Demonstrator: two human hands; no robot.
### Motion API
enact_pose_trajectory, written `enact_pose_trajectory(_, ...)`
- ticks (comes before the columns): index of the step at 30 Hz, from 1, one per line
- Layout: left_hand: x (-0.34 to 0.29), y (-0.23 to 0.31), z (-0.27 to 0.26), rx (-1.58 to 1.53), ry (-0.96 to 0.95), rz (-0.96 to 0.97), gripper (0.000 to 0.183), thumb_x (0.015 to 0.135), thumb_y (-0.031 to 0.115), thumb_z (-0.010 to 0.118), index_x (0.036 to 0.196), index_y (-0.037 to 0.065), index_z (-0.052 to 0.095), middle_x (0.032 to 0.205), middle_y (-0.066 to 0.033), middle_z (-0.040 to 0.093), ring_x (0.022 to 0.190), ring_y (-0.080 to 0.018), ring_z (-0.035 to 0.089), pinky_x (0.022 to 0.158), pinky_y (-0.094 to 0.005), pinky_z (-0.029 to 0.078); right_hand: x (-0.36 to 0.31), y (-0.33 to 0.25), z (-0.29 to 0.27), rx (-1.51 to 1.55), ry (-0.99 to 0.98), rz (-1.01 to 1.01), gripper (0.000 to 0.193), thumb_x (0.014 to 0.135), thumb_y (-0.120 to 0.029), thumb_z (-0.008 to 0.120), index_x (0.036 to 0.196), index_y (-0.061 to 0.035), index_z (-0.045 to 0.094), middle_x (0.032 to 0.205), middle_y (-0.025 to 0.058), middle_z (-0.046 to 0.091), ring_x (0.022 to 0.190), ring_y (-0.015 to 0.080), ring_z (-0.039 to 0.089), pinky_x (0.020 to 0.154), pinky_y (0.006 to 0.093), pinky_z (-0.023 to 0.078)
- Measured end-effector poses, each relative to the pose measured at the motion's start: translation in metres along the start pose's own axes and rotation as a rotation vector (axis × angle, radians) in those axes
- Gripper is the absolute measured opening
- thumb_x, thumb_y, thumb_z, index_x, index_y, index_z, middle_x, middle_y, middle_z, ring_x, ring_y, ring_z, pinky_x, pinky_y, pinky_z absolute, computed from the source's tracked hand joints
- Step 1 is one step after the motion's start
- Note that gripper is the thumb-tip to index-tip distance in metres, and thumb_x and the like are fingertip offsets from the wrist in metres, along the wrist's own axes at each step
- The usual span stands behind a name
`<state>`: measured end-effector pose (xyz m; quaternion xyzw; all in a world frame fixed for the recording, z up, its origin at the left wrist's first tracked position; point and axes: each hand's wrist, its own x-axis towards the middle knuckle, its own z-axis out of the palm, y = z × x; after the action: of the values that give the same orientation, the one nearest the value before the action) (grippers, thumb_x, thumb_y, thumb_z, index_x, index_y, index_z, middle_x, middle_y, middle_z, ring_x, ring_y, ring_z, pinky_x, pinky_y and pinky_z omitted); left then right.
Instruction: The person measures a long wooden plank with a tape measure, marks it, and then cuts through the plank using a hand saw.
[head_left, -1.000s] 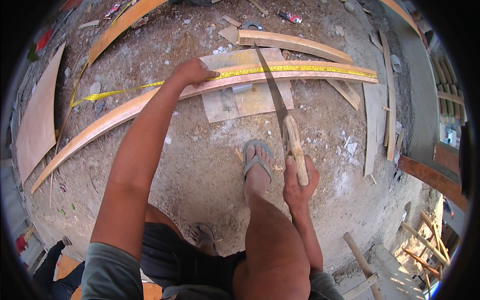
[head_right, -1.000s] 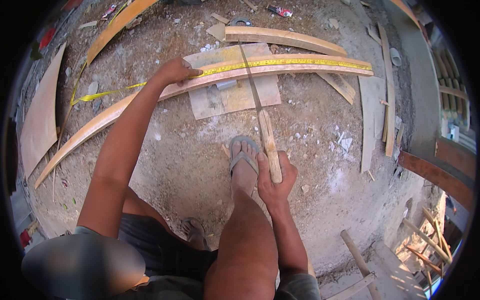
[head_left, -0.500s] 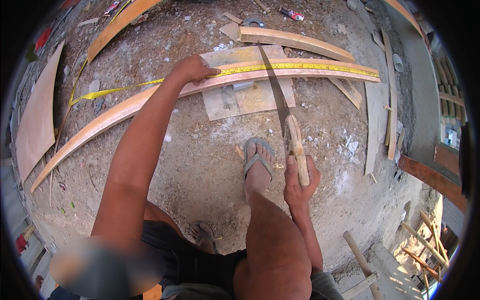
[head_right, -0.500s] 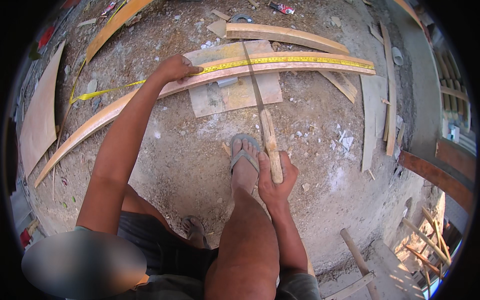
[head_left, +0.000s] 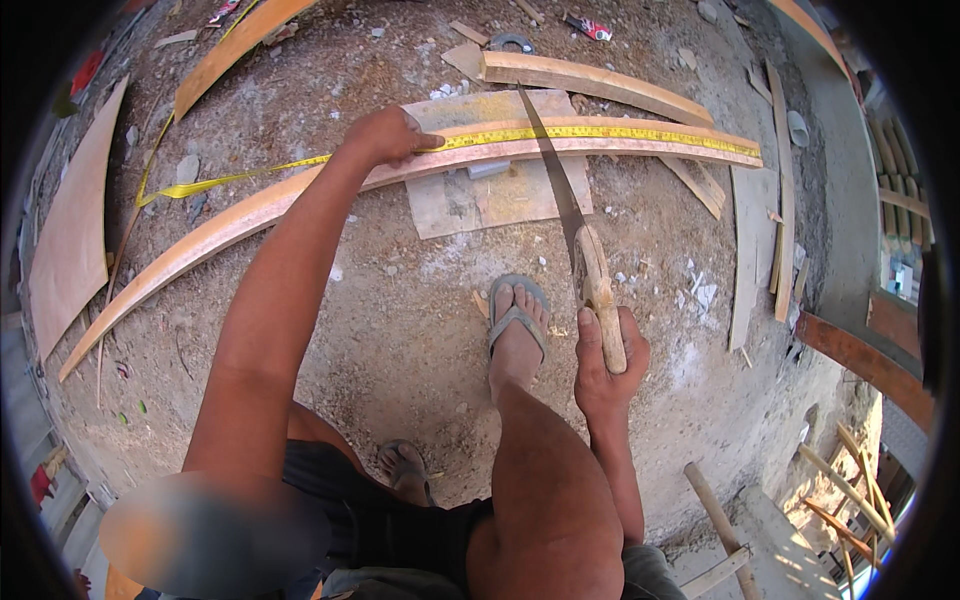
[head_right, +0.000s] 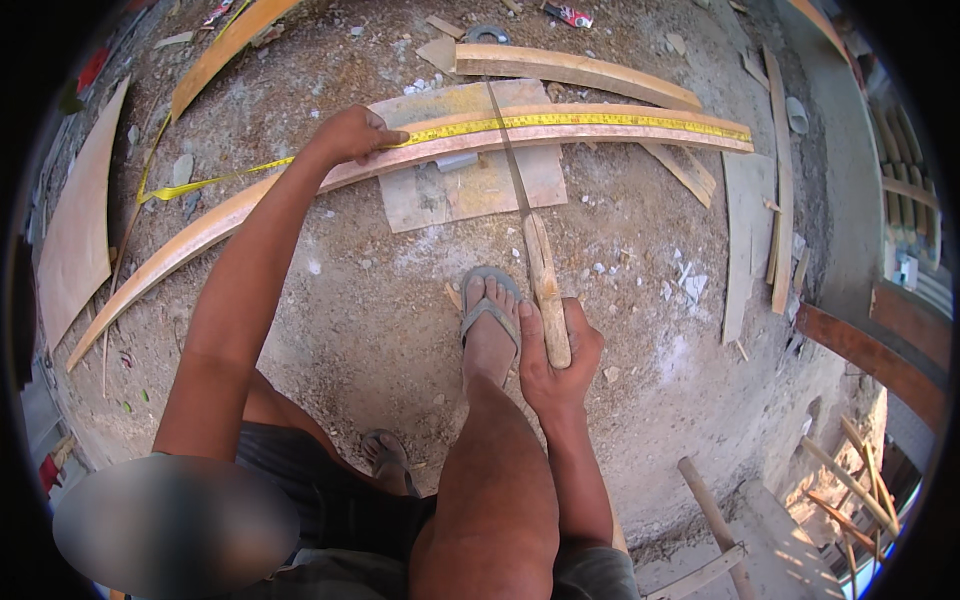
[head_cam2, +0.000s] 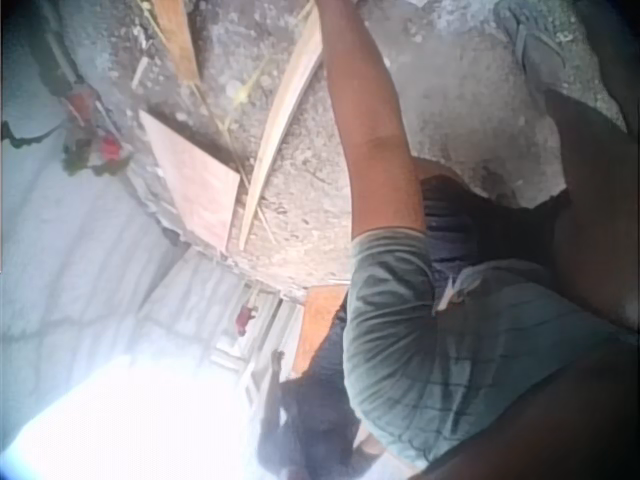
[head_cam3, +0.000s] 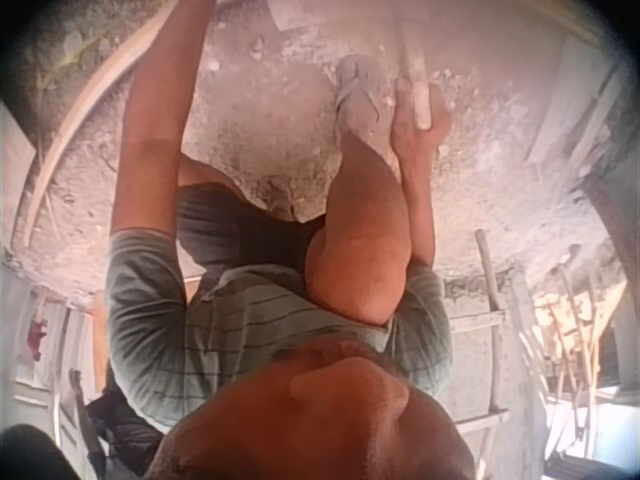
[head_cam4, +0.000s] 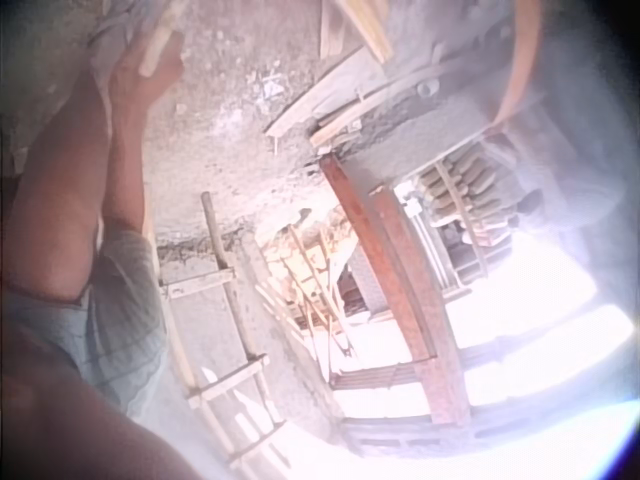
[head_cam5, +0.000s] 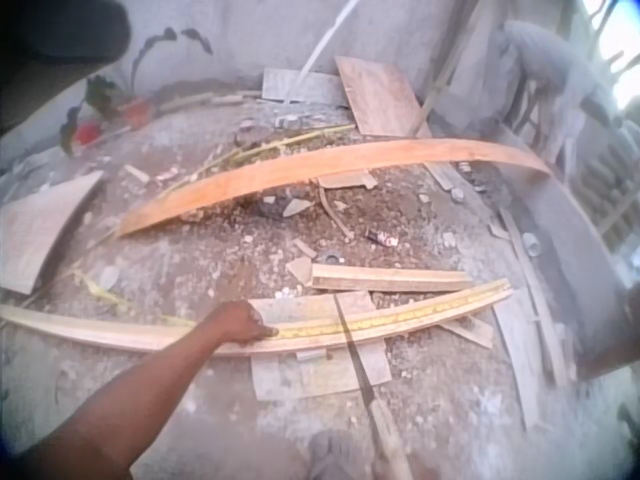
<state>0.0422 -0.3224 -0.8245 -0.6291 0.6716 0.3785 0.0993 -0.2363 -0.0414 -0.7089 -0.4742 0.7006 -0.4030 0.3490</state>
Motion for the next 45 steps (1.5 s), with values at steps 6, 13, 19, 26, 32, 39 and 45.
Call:
enact_pose_trajectory(6, -0.043, 0.018, 0.023, 0.228, 0.304, 0.145, 0.048, 0.092, 0.055, 0.069, 0.085, 0.008, 0.075, 0.076, -0.0116, 0.073, 0.07, -0.0318, 0.07, 0.066, -0.0431, 0.054, 0.03, -0.061, -0.018, 0.05, -0.036, 0.139, 0.015, 0.099, -0.011, 0.069, 0.09, -0.0001, 0.063, 0.066, -0.0003, 0.056, 0.062, 0.0035, 0.045, 0.054, 0.0253, 0.037)
enact_pose_trajectory(13, -0.087, 0.001, 0.082, 0.097, 0.616, 0.425, 0.027, 0.095, 0.036, 0.069, 0.104, 0.011, 0.073, 0.094, -0.0168, 0.072, 0.085, -0.0382, 0.069, 0.073, -0.05, 0.053, 0.046, -0.088, -0.022, 0.053, -0.051, 0.246, 0.016, 0.099, -0.014, 0.07, 0.094, 0.0008, 0.067, 0.069, -0.0005, 0.057, 0.064, 0.004, 0.046, 0.055, 0.0245, 0.038)
enact_pose_trajectory(19, -0.073, 0.003, 0.035, 0.041, 0.363, 0.31, 0.03, 0.094, 0.039, 0.068, 0.103, 0.011, 0.073, 0.088, -0.0197, 0.069, 0.086, -0.0402, 0.067, 0.074, -0.0498, 0.051, 0.067, -0.117, -0.03, -0.019, -0.085, 0.231, 0.023, 0.098, -0.019, 0.071, 0.096, 0.0029, 0.068, 0.063, 0.0012, 0.056, 0.053, 0.0071, 0.05, 0.05, 0.0262, 0.04)
enact_pose_trajectory(26, -0.088, -0.01, 0.022, 0.111, 0.131, 0.289, 0.032, 0.093, 0.044, 0.069, 0.104, 0.015, 0.074, 0.091, -0.017, 0.071, 0.087, -0.0395, 0.067, 0.075, -0.0497, 0.051, 0.062, -0.115, -0.025, 0.0, -0.067, 0.319, 0.022, 0.098, -0.02, 0.072, 0.095, 0.0016, 0.068, 0.064, 0.0005, 0.057, 0.055, 0.006, 0.05, 0.05, 0.0262, 0.04)
enact_pose_trajectory(32, -0.095, -0.032, 0.075, 0.11, 0.087, 0.394, 0.031, 0.09, 0.041, 0.073, 0.1, 0.012, 0.075, 0.092, -0.0142, 0.071, 0.09, -0.0372, 0.067, 0.079, -0.0464, 0.052, 0.048, -0.104, -0.017, 0.048, -0.003, 0.366, 0.016, 0.098, -0.014, 0.071, 0.094, 0.001, 0.067, 0.067, -0.0011, 0.056, 0.058, 0.0048, 0.049, 0.051, 0.0254, 0.039)
enact_pose_trajectory(39, -0.07, 0.056, 0.076, -0.193, 0.569, 0.57, 0.02, 0.09, 0.027, 0.073, 0.105, 0.013, 0.075, 0.106, -0.0068, 0.069, 0.102, -0.0313, 0.063, 0.086, -0.0461, 0.05, 0.03, -0.052, -0.028, 0.038, -0.095, 0.212, 0.017, 0.099, -0.018, 0.07, 0.095, -0.0027, 0.065, 0.069, -0.0026, 0.054, 0.056, 0.0043, 0.046, 0.049, 0.0232, 0.035)
enact_pose_trajectory(45, 0.014, 0.102, 0.076, -0.216, 0.847, 0.381, 0.017, 0.092, 0.025, 0.071, 0.1, 0.011, 0.076, 0.101, -0.0105, 0.071, 0.098, -0.0328, 0.064, 0.087, -0.0457, 0.048, -0.002, 0.014, -0.012, -0.13, -0.012, 0.031, 0.014, 0.099, -0.014, 0.067, 0.095, -0.0014, 0.063, 0.066, -0.0034, 0.052, 0.056, 0.004, 0.045, 0.05, 0.0229, 0.034)
